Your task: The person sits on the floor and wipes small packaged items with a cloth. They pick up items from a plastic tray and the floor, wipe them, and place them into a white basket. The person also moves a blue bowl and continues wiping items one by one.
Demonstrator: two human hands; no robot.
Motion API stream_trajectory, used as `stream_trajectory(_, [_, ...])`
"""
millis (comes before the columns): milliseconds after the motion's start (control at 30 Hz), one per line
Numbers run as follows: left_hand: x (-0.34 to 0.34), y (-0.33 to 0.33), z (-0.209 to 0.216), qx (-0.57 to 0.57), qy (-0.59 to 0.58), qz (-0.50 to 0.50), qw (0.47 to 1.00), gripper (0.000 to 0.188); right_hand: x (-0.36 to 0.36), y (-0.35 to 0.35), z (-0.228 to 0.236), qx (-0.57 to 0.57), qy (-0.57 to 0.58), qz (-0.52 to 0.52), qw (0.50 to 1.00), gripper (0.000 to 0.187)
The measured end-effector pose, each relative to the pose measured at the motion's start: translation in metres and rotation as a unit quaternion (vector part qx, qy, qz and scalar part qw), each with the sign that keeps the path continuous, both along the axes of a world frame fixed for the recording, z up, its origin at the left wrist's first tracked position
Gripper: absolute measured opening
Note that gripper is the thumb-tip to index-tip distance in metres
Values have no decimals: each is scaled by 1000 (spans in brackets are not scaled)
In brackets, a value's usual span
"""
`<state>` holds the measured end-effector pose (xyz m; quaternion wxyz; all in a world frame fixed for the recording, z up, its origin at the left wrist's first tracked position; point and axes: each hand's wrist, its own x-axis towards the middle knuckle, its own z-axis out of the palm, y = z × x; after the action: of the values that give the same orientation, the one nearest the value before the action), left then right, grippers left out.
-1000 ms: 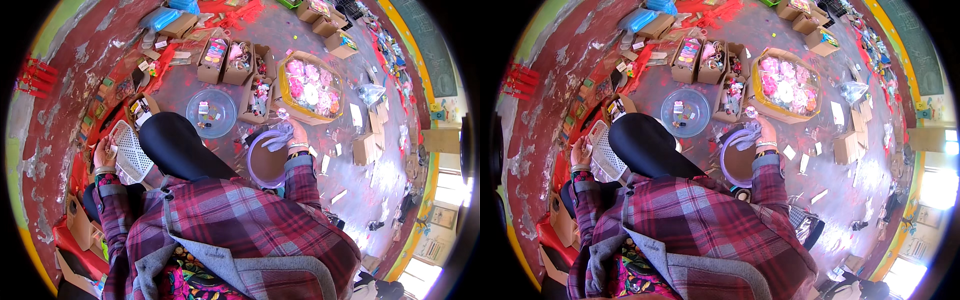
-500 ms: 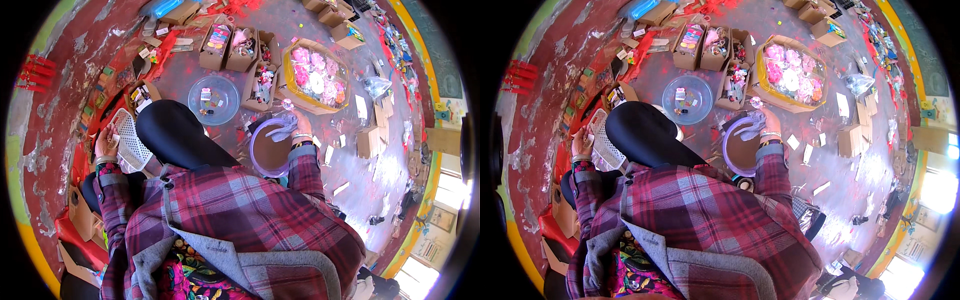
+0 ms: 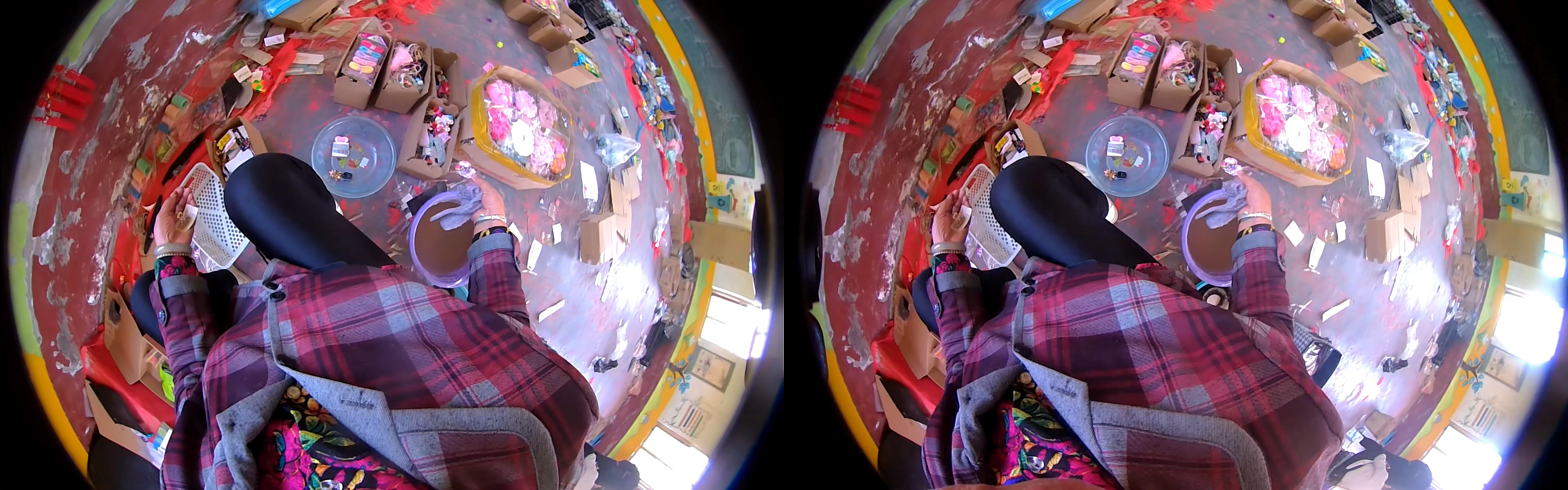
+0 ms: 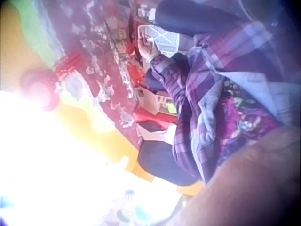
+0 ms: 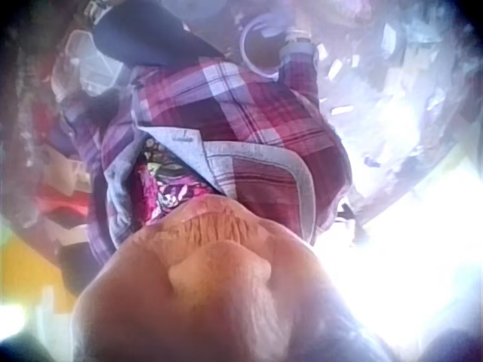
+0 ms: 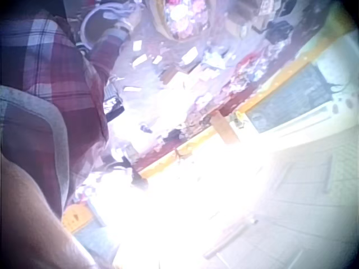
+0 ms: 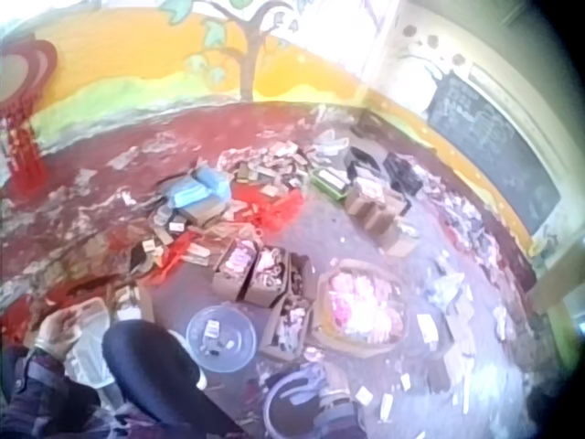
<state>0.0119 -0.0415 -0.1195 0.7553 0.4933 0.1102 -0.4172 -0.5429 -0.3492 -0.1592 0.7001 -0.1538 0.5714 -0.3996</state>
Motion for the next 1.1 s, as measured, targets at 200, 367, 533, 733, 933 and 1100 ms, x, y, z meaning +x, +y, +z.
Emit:
stream_trajectory(200, [-3, 0, 5, -9, -1, -15, 1000, 18, 13, 3, 4, 8, 11, 4, 1000, 12])
stream_trajectory(367, [1, 2, 2, -26, 10, -24, 999, 16, 16, 3, -6, -5, 14, 9, 1000, 13])
stream_trajectory(533, [0, 2, 3, -13, 16, -17, 1000, 18, 32, 7, 8, -3, 20, 16, 1000, 10])
stream_trajectory(733, [-7, -5, 9, -4, 2, -31, 1000, 18, 33, 6, -3, 13, 16, 8, 1000, 11])
stream_trajectory(933, [-10, -5, 9, -5, 4, -12, 1000, 19, 40, -4, -22, 32, -8, 53, 998, 13])
stream_trajectory(1100, [-9, -4, 8, -16, 10, -16, 1000, 21, 53, -43, -43, -46, 54, 88, 994, 15])
